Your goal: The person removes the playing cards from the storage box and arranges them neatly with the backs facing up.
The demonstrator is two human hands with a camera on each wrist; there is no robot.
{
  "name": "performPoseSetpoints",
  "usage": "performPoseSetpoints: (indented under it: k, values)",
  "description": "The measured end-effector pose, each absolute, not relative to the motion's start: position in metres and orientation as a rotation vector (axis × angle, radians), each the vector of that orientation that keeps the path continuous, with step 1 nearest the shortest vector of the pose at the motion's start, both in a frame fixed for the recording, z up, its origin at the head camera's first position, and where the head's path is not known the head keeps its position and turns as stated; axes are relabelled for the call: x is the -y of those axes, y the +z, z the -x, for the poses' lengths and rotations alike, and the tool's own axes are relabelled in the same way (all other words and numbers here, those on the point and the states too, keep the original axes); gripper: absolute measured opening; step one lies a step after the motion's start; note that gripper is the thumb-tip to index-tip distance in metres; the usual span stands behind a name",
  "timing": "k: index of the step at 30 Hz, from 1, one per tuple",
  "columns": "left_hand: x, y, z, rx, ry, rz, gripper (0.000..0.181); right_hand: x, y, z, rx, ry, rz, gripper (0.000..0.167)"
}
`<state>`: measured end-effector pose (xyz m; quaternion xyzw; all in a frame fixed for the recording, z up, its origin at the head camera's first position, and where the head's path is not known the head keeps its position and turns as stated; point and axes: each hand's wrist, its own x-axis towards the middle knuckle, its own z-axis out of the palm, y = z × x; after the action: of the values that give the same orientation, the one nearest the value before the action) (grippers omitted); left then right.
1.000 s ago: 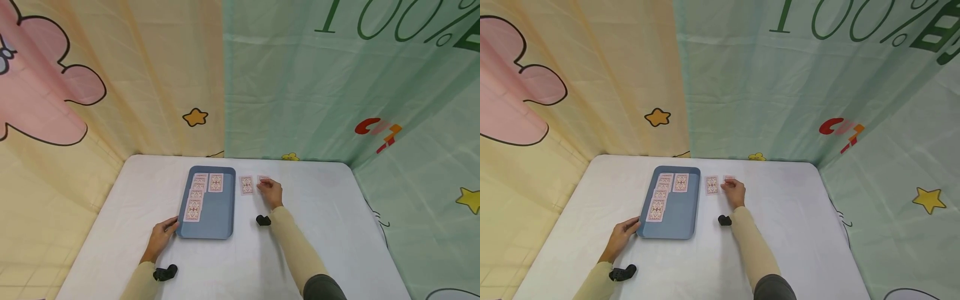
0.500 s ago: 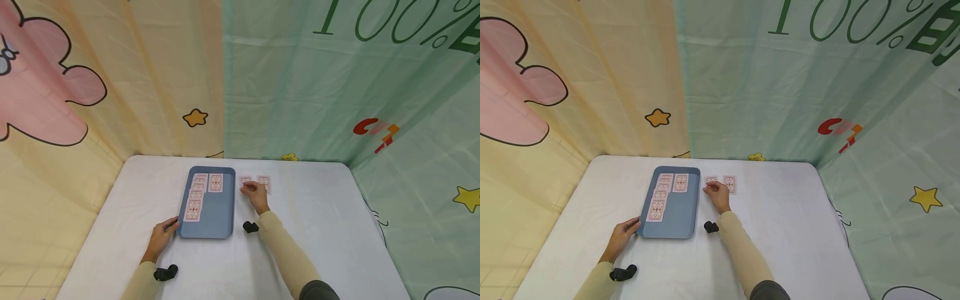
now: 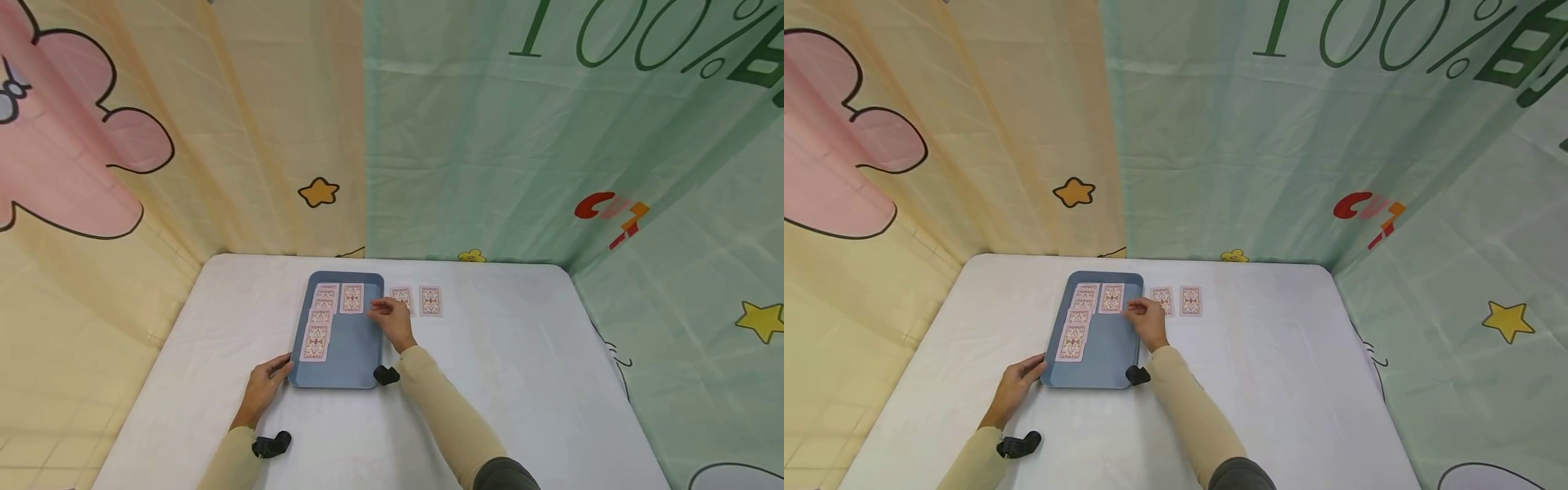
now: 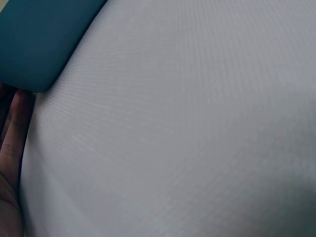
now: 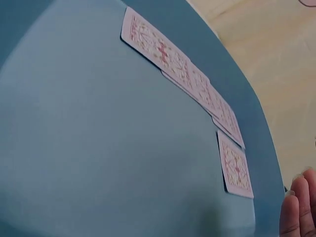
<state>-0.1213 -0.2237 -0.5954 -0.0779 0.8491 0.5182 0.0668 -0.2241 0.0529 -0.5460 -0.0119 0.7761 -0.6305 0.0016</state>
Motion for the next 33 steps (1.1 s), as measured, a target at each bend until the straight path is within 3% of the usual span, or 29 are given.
performPoseSetpoints:
  k: [19,33]
  values:
    - [0.227,-0.594,0.122,-2.546,1.585,0.229,0.042,0.011,-0.559,0.225,-2.466,-1.833,0.199,0.027]
    - [0.226,-0.598,0.122,-2.542,1.614,0.222,0.043,0.030,-0.559,0.222,-2.405,-1.748,0.161,0.026]
